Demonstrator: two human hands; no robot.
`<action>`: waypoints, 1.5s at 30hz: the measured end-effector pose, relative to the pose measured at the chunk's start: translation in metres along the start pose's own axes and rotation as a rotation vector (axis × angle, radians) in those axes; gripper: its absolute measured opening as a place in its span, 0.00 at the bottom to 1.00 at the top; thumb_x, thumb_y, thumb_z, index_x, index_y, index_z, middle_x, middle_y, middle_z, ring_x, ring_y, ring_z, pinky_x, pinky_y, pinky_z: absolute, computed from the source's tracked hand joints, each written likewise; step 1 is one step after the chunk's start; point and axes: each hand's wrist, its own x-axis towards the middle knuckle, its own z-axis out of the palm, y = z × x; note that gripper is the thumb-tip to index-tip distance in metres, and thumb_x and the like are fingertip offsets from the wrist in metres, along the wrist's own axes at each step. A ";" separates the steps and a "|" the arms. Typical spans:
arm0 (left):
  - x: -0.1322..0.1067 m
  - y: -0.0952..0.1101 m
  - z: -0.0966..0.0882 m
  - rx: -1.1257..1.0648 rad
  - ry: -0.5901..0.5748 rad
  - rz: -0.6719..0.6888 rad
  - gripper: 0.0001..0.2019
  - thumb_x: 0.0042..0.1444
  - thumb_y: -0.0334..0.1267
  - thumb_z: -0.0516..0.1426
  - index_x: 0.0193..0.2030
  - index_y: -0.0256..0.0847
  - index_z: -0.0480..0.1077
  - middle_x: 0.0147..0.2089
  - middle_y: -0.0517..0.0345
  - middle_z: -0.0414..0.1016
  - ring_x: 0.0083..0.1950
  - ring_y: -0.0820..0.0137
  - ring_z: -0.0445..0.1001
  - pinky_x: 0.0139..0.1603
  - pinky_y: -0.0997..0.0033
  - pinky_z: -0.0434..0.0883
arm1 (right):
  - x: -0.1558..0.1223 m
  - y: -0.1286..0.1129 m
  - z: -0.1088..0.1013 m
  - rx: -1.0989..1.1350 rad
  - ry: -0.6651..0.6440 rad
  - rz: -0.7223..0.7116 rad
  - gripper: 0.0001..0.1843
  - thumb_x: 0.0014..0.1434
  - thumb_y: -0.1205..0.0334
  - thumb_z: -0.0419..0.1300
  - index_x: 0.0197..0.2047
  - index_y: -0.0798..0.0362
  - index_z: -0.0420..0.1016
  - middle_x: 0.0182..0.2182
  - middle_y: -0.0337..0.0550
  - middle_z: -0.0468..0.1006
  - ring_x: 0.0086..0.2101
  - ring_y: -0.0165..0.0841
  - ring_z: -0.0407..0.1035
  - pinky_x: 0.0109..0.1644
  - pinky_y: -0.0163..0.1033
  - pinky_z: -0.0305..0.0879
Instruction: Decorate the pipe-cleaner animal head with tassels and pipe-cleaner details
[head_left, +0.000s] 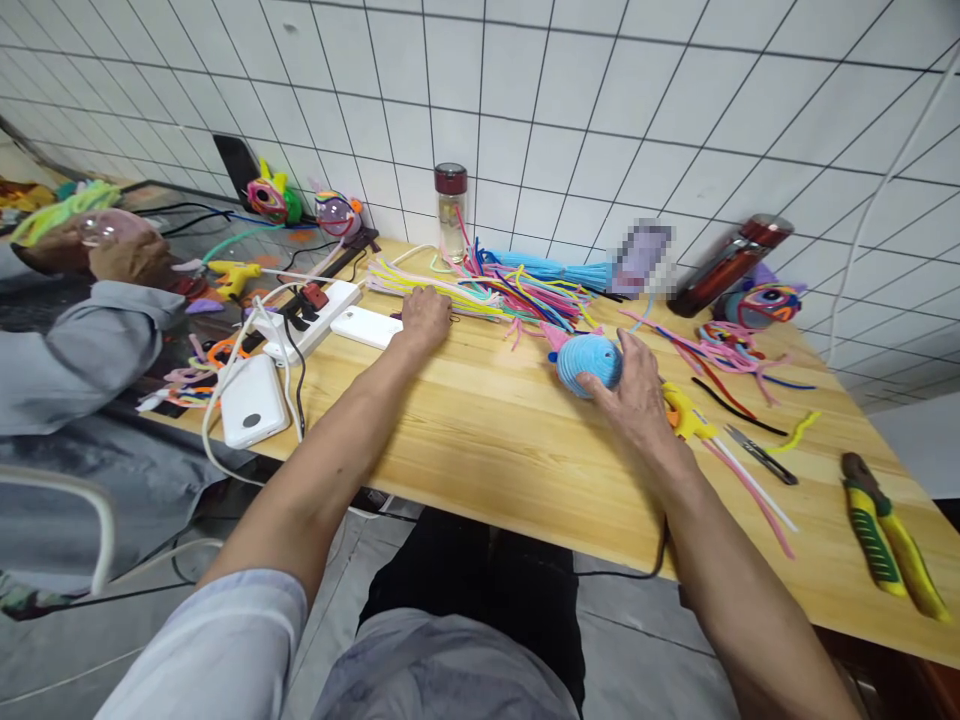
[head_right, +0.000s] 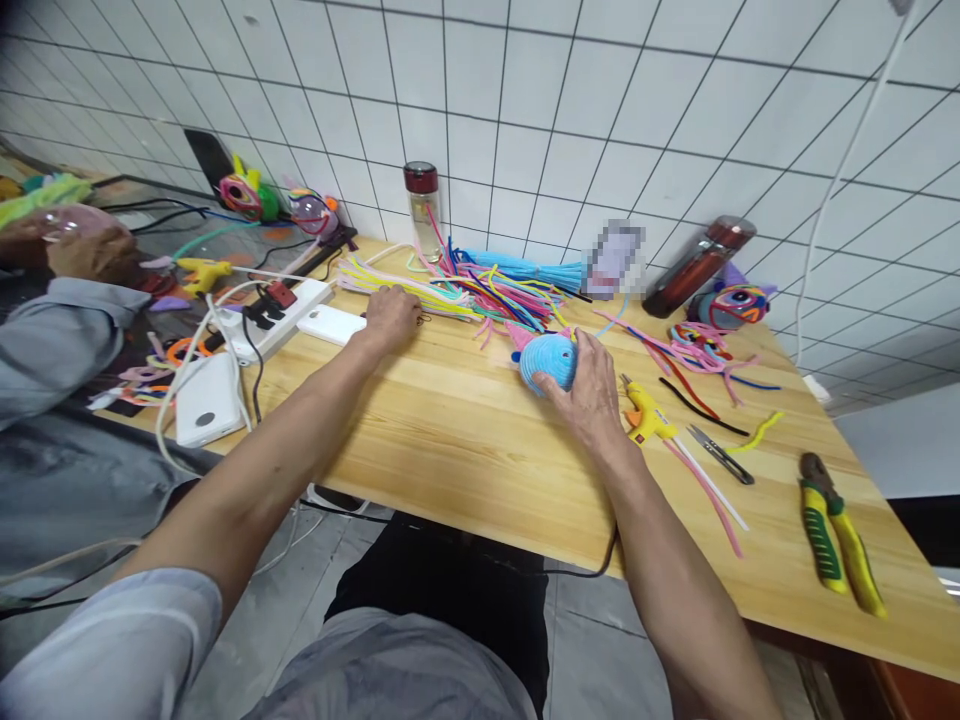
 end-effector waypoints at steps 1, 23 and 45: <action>0.002 0.001 0.001 0.001 -0.004 -0.001 0.23 0.68 0.35 0.50 0.61 0.32 0.81 0.65 0.28 0.76 0.69 0.38 0.68 0.68 0.41 0.63 | 0.000 0.000 -0.001 0.003 0.011 -0.009 0.49 0.68 0.34 0.60 0.80 0.52 0.52 0.72 0.66 0.67 0.70 0.60 0.62 0.74 0.71 0.59; 0.020 -0.036 -0.061 -1.192 0.101 -0.036 0.06 0.50 0.39 0.64 0.33 0.39 0.75 0.35 0.58 0.81 0.39 0.68 0.78 0.40 0.72 0.68 | 0.000 0.008 -0.005 -0.001 0.150 -0.085 0.44 0.70 0.35 0.59 0.77 0.54 0.60 0.68 0.67 0.72 0.67 0.58 0.67 0.71 0.70 0.64; -0.078 0.112 -0.027 -2.169 -0.468 0.139 0.17 0.47 0.37 0.74 0.38 0.38 0.73 0.35 0.61 0.79 0.35 0.74 0.79 0.40 0.74 0.73 | 0.029 -0.115 -0.014 0.589 0.049 0.249 0.26 0.63 0.42 0.68 0.59 0.48 0.80 0.50 0.50 0.88 0.48 0.44 0.83 0.55 0.52 0.80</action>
